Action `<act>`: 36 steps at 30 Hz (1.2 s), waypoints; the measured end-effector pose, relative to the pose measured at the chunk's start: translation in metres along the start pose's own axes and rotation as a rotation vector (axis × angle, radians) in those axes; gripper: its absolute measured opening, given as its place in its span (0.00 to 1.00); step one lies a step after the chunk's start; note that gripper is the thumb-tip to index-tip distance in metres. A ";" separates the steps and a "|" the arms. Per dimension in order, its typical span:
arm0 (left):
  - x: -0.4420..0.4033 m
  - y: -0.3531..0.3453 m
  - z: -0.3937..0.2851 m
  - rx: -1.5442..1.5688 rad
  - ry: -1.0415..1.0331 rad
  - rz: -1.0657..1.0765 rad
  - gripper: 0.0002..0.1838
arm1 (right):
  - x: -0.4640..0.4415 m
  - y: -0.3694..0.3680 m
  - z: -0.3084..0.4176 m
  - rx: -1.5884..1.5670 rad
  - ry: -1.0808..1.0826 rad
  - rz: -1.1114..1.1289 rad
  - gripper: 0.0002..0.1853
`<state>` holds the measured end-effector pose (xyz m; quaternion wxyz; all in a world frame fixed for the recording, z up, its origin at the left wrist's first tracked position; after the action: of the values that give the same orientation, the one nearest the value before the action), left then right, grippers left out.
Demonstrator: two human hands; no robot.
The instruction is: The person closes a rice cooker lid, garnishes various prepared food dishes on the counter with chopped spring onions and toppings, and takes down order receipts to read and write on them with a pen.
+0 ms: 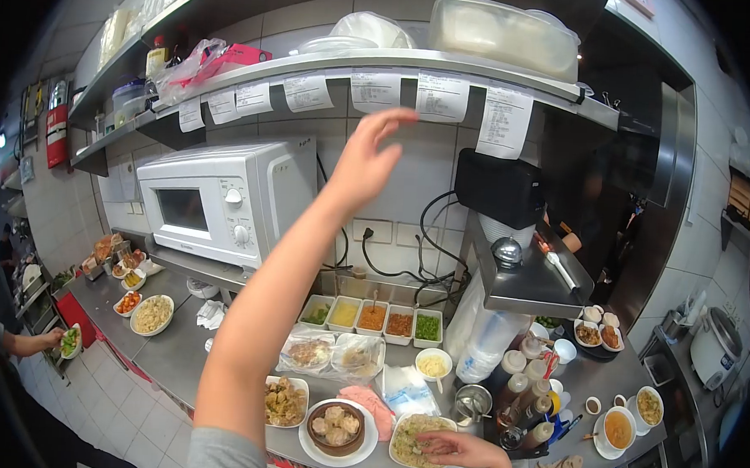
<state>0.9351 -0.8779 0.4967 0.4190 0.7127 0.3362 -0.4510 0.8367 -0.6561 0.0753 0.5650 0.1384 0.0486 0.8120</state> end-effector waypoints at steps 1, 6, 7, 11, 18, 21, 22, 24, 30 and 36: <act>-0.023 -0.001 0.007 -0.074 0.000 0.021 0.23 | 0.003 0.000 -0.001 -0.042 0.031 -0.023 0.28; -0.084 -0.014 0.062 0.132 0.218 0.059 0.21 | 0.028 0.013 -0.018 0.001 -0.044 -0.252 0.27; -0.085 -0.014 0.067 0.056 0.273 0.071 0.20 | 0.033 0.015 -0.029 0.025 -0.019 -0.291 0.26; -0.055 -0.012 0.057 0.027 0.185 0.119 0.18 | 0.036 0.008 -0.024 -0.096 -0.076 -0.399 0.26; 0.168 0.049 0.006 0.299 0.456 0.008 0.23 | -0.031 -0.005 -0.006 -0.066 -0.069 -0.389 0.23; 0.291 0.067 0.033 0.392 0.757 -0.002 0.28 | -0.083 0.009 -0.001 0.111 -0.081 -0.365 0.14; 0.336 0.065 0.040 0.604 0.984 -0.069 0.28 | -0.105 0.019 -0.010 0.204 -0.103 -0.371 0.12; 0.392 0.058 0.040 0.817 1.123 -0.224 0.28 | -0.155 0.036 -0.027 0.673 -0.114 -0.465 0.12; 0.424 0.053 0.029 0.646 1.071 -0.139 0.31 | -0.228 0.048 -0.096 0.980 -0.655 -0.431 0.13; 0.410 0.039 0.029 0.609 0.978 -0.098 0.33 | -0.190 0.072 -0.091 0.887 -0.557 -0.482 0.12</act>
<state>1.1082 -0.8793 0.1224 -0.0307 0.9104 0.3784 -0.1644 0.8077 -0.8513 -0.0274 0.6136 0.5558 0.2640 0.4949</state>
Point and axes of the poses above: each hand's wrist, its own x-axis away from the middle knuckle, its own y-axis out of the back of the hand, z = x × y, the point moved 8 cm from there along -x, towards the middle knuckle, and after that the axes turned 1 degree about -y, right-handed, at the moved point
